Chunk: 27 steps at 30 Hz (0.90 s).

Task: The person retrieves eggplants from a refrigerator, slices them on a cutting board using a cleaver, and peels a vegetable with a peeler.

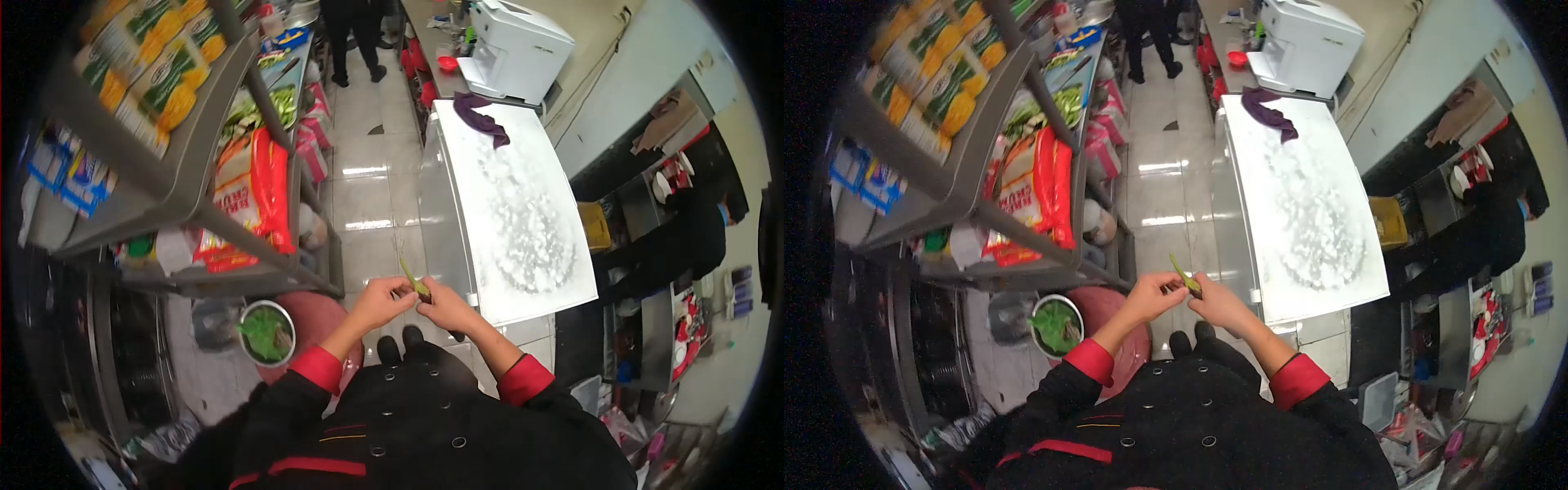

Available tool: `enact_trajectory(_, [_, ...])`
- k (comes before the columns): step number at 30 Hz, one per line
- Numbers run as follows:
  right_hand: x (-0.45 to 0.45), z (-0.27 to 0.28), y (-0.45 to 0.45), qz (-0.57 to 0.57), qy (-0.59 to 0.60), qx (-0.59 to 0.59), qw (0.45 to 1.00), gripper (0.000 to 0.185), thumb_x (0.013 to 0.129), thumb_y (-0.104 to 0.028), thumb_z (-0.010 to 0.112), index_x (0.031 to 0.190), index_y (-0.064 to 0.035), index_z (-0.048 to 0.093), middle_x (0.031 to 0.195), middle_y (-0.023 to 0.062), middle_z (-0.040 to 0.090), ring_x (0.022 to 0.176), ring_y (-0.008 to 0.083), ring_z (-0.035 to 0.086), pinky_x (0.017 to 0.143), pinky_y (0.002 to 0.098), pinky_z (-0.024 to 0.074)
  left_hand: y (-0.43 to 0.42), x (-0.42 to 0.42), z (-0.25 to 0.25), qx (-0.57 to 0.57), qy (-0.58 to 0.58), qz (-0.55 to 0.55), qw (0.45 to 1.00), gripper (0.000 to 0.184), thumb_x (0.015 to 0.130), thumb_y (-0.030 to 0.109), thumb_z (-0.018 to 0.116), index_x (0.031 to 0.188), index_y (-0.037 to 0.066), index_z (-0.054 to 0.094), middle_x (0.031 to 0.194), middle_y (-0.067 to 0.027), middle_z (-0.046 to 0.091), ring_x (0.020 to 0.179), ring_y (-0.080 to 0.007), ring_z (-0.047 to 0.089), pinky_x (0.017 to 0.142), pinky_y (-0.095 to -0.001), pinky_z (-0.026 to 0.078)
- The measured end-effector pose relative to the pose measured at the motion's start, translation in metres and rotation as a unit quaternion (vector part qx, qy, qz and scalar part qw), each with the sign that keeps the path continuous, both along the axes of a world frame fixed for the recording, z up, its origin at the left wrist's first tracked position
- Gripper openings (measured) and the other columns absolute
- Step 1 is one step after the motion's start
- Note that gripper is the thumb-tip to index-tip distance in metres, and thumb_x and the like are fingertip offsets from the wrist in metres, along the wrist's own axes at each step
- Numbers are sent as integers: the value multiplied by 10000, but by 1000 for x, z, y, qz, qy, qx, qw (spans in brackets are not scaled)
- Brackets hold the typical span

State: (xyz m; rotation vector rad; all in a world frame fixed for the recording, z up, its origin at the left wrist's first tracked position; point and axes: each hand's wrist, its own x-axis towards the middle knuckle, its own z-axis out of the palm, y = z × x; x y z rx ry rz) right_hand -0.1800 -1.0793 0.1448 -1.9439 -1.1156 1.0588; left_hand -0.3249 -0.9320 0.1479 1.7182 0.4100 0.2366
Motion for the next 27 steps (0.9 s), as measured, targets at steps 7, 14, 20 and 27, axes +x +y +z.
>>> enact_trajectory(7, [65,2,53,-97,-47,-16,994,452,860,-185,675,1219,3,474,1021,325,652,1025,510,615,851,534,491,61,102,-6,52,44,-23,997,257,835,227,710,970,10,727,789,-43,701,702,-81,601,657,-277,499])
enact_trajectory(14, [161,-25,140,-148,39,59,986,430,848,-165,688,1181,3,474,1018,317,652,1036,515,606,846,528,495,142,213,6,85,107,-19,990,240,834,212,681,950,7,729,723,-22,676,656,-59,564,623,-265,476])
enact_trajectory(20, [240,-30,195,-157,206,23,966,368,829,-99,682,1136,-21,495,905,181,662,683,278,665,581,420,531,212,301,9,42,173,-90,980,249,910,218,644,1024,26,756,740,-10,695,620,-51,581,570,-232,461])
enact_trajectory(27, [317,15,260,-10,516,77,853,567,842,-20,669,1355,-66,431,812,39,557,553,119,537,476,299,521,291,343,24,-132,111,-106,979,282,948,214,709,1177,49,718,781,26,640,678,-43,536,592,-215,431])
